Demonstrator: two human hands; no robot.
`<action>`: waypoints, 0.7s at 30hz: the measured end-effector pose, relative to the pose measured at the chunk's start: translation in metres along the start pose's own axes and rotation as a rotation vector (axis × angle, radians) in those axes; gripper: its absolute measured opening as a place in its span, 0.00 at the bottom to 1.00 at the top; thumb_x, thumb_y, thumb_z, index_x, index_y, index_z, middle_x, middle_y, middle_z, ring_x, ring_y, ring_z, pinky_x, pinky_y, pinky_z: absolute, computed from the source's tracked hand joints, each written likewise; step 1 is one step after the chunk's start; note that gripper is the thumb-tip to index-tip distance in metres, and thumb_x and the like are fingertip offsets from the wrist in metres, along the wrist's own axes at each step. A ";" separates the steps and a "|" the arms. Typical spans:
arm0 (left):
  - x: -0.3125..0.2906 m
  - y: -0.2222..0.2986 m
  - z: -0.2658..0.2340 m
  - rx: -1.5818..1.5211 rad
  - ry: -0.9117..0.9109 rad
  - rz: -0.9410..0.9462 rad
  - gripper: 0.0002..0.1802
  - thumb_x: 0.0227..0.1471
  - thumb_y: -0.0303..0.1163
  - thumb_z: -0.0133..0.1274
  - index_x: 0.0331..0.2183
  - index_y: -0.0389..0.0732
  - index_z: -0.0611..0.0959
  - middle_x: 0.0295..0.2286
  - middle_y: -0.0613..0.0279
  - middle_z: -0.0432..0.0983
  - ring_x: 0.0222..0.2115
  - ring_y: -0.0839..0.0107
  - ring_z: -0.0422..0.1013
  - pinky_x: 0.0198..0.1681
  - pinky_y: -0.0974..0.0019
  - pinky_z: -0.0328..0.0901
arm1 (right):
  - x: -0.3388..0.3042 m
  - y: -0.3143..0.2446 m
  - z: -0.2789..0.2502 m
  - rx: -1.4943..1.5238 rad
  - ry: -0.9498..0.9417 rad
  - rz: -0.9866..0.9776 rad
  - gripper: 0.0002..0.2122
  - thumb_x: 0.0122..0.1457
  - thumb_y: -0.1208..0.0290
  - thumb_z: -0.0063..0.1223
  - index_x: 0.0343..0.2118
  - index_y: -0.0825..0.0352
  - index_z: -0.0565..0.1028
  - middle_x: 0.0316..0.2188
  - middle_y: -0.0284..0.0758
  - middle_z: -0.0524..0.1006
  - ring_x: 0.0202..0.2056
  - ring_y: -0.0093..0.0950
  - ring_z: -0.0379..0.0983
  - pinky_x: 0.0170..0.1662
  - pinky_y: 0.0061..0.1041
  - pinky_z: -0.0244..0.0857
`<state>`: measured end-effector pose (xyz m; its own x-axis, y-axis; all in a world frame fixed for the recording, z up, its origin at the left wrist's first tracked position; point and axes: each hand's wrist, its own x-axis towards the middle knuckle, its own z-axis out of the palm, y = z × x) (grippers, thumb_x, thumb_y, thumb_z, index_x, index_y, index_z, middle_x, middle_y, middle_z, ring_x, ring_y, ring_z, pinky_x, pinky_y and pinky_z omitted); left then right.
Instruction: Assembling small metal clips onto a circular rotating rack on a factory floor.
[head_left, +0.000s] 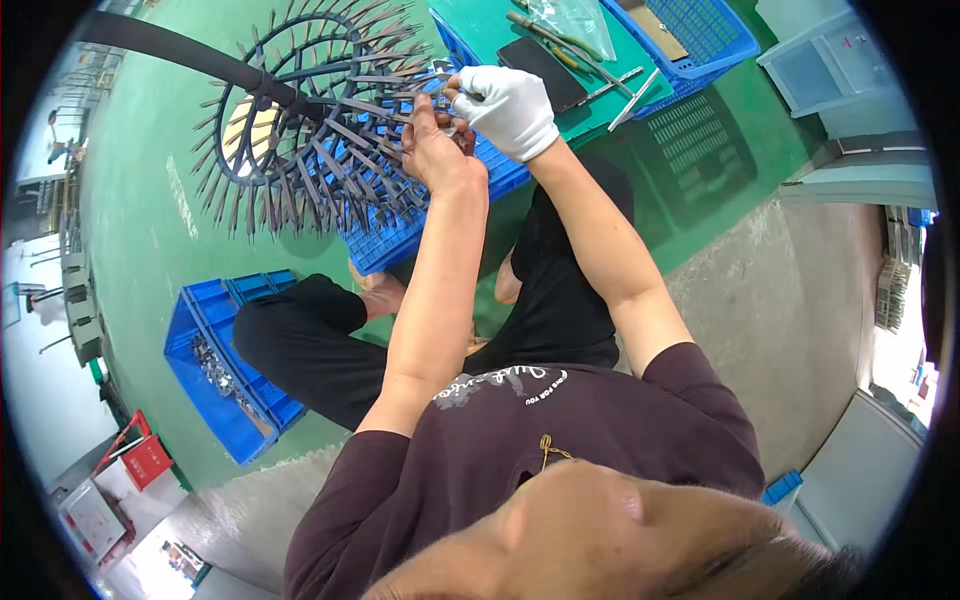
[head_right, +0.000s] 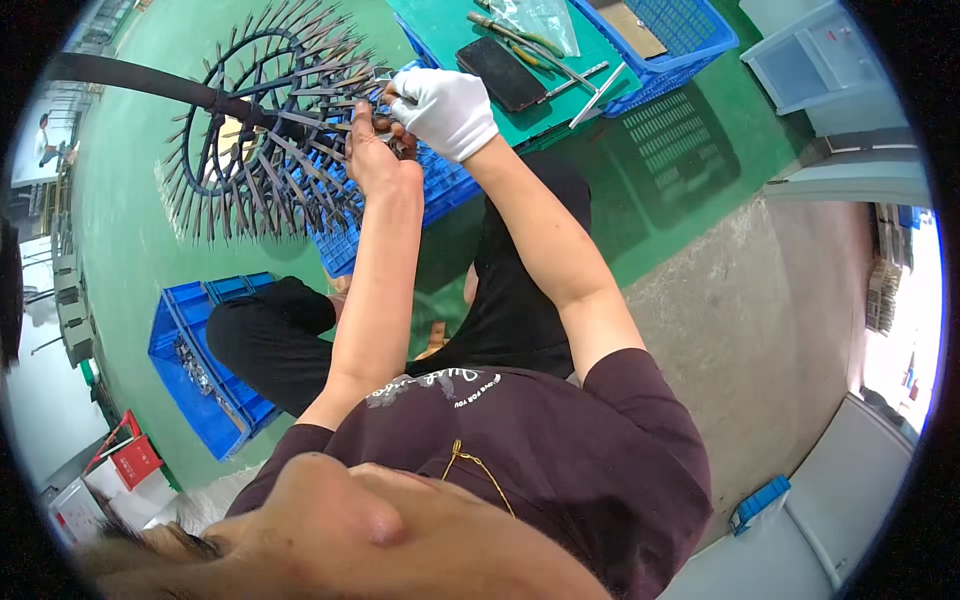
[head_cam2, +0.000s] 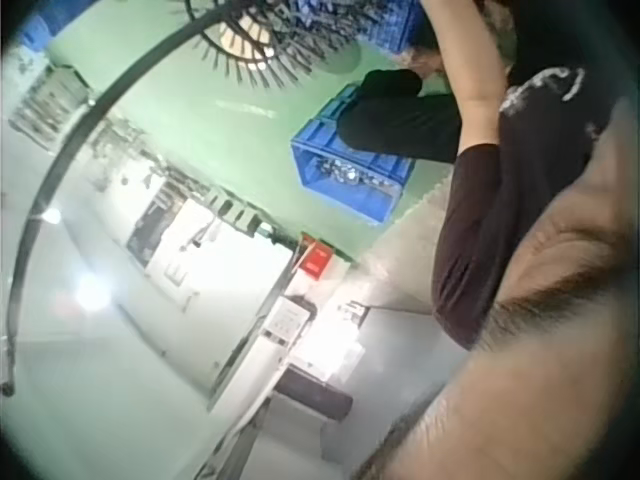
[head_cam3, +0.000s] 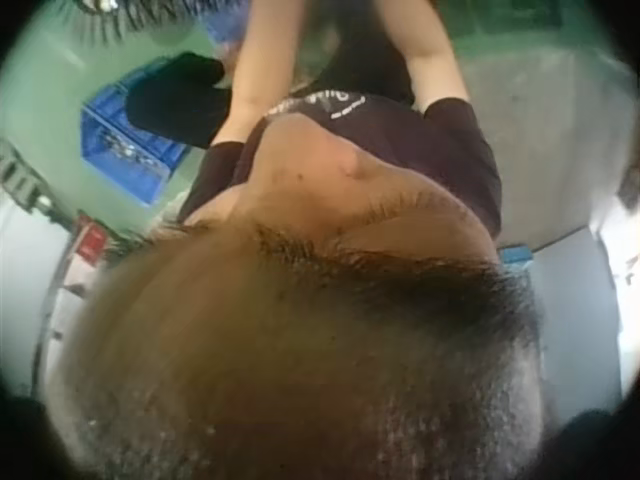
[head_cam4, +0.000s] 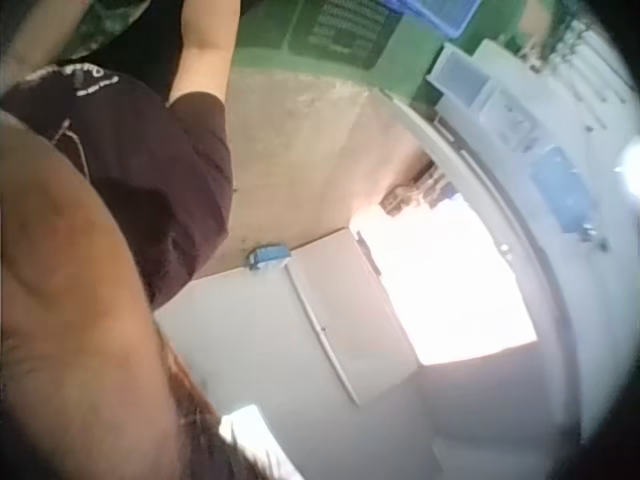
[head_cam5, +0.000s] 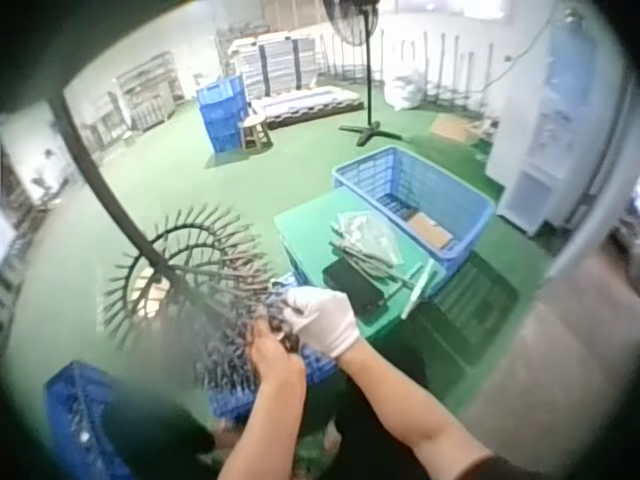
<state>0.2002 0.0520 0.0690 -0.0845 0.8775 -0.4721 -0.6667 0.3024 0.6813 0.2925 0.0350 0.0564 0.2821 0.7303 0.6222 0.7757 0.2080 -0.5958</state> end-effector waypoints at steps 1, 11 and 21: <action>0.000 0.000 0.000 0.000 0.004 0.005 0.10 0.52 0.37 0.58 0.30 0.44 0.75 0.20 0.70 0.69 0.16 0.78 0.65 0.17 0.75 0.58 | 0.000 -0.001 0.000 0.022 -0.012 0.018 0.05 0.51 0.70 0.57 0.29 0.63 0.81 0.23 0.29 0.79 0.19 0.27 0.71 0.22 0.23 0.63; 0.000 0.002 0.002 -0.016 0.029 0.013 0.10 0.52 0.35 0.58 0.29 0.44 0.73 0.19 0.69 0.68 0.15 0.77 0.65 0.18 0.76 0.58 | 0.003 -0.011 -0.002 0.181 -0.027 0.101 0.04 0.51 0.75 0.57 0.29 0.67 0.80 0.21 0.28 0.78 0.16 0.20 0.69 0.21 0.20 0.62; 0.004 -0.002 0.000 -0.024 0.026 0.018 0.09 0.51 0.34 0.57 0.29 0.45 0.73 0.20 0.69 0.67 0.16 0.77 0.65 0.18 0.77 0.58 | 0.009 -0.008 -0.004 0.154 -0.064 0.079 0.03 0.51 0.75 0.57 0.28 0.67 0.80 0.19 0.29 0.77 0.15 0.19 0.69 0.20 0.18 0.61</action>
<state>0.2013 0.0553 0.0663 -0.1157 0.8725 -0.4747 -0.6827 0.2772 0.6760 0.2914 0.0377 0.0688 0.2981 0.7873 0.5397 0.6553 0.2423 -0.7154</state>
